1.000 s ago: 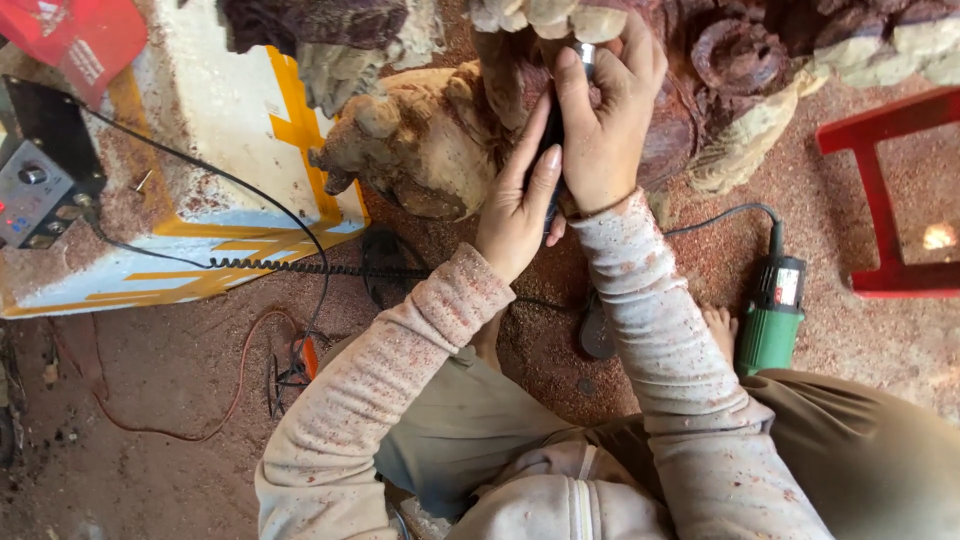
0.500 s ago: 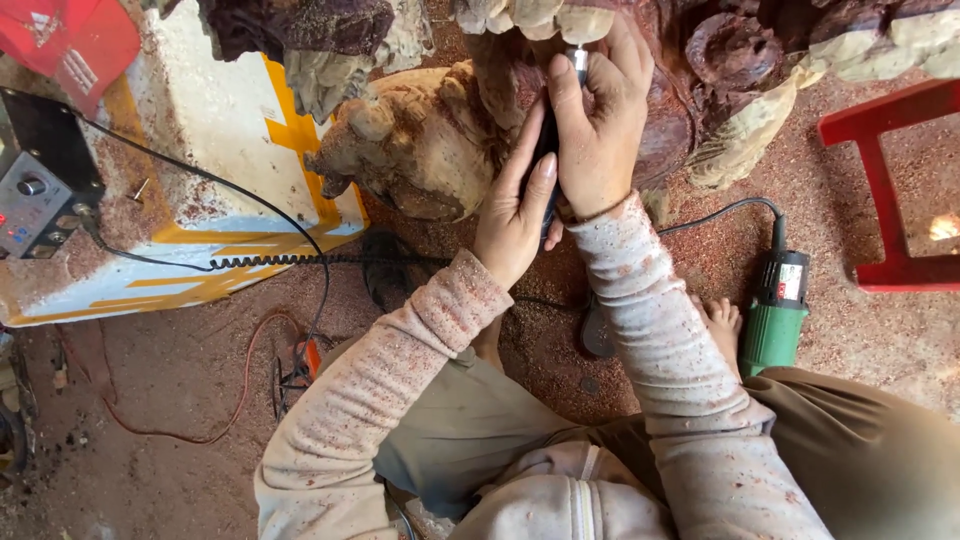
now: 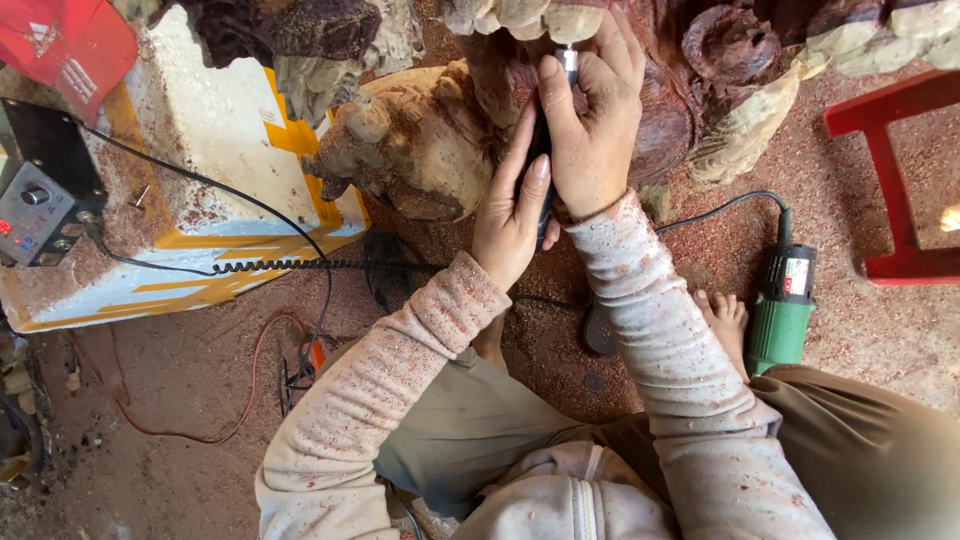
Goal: Using a handheld rotary tool to carve and detail a large wooden root sculpture.
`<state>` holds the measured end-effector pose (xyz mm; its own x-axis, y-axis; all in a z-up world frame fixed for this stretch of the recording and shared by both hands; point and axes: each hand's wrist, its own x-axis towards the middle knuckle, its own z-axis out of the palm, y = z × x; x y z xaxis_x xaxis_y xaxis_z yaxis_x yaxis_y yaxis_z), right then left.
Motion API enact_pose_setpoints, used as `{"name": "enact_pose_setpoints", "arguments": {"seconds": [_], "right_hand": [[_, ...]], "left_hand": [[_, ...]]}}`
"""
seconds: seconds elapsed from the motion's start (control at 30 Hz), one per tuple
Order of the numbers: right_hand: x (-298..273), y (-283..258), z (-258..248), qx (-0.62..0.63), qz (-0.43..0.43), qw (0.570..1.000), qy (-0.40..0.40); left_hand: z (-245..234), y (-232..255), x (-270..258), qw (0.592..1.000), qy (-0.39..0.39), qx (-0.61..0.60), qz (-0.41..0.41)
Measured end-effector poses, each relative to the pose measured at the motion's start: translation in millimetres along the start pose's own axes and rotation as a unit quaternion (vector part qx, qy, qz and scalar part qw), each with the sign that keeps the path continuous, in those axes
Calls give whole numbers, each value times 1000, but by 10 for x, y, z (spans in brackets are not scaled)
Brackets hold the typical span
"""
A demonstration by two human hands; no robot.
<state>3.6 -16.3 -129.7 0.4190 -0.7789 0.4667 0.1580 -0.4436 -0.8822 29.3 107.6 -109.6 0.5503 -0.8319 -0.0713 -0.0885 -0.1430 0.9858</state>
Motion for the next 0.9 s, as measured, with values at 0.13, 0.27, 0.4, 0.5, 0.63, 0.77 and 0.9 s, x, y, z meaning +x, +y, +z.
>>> {"name": "enact_pose_setpoints", "arguments": {"seconds": [0.13,0.27,0.4,0.5,0.63,0.77,0.9], "right_hand": [[36,-55,-10,-16,5,1000,4],[77,-49,11,-23,12,1000,12],[75,-53,7,-28,-2,1000,13],[37,12,20,-18,2,1000,15],[20,-6,0,5,-1,1000,5],[-8,15,10,25,5,1000,10],[-17,36,18,46,6,999,15]], "left_hand": [[4,24,15,1000,-4,-22,7],[14,96,28,999,-3,-51,-10],[14,68,24,998,-7,-59,-9],[10,49,3,999,-9,-38,4],[-22,-62,16,999,-14,-23,21],[-17,-43,9,1000,-7,-11,14],[-46,-76,30,1000,-14,5,13]]}}
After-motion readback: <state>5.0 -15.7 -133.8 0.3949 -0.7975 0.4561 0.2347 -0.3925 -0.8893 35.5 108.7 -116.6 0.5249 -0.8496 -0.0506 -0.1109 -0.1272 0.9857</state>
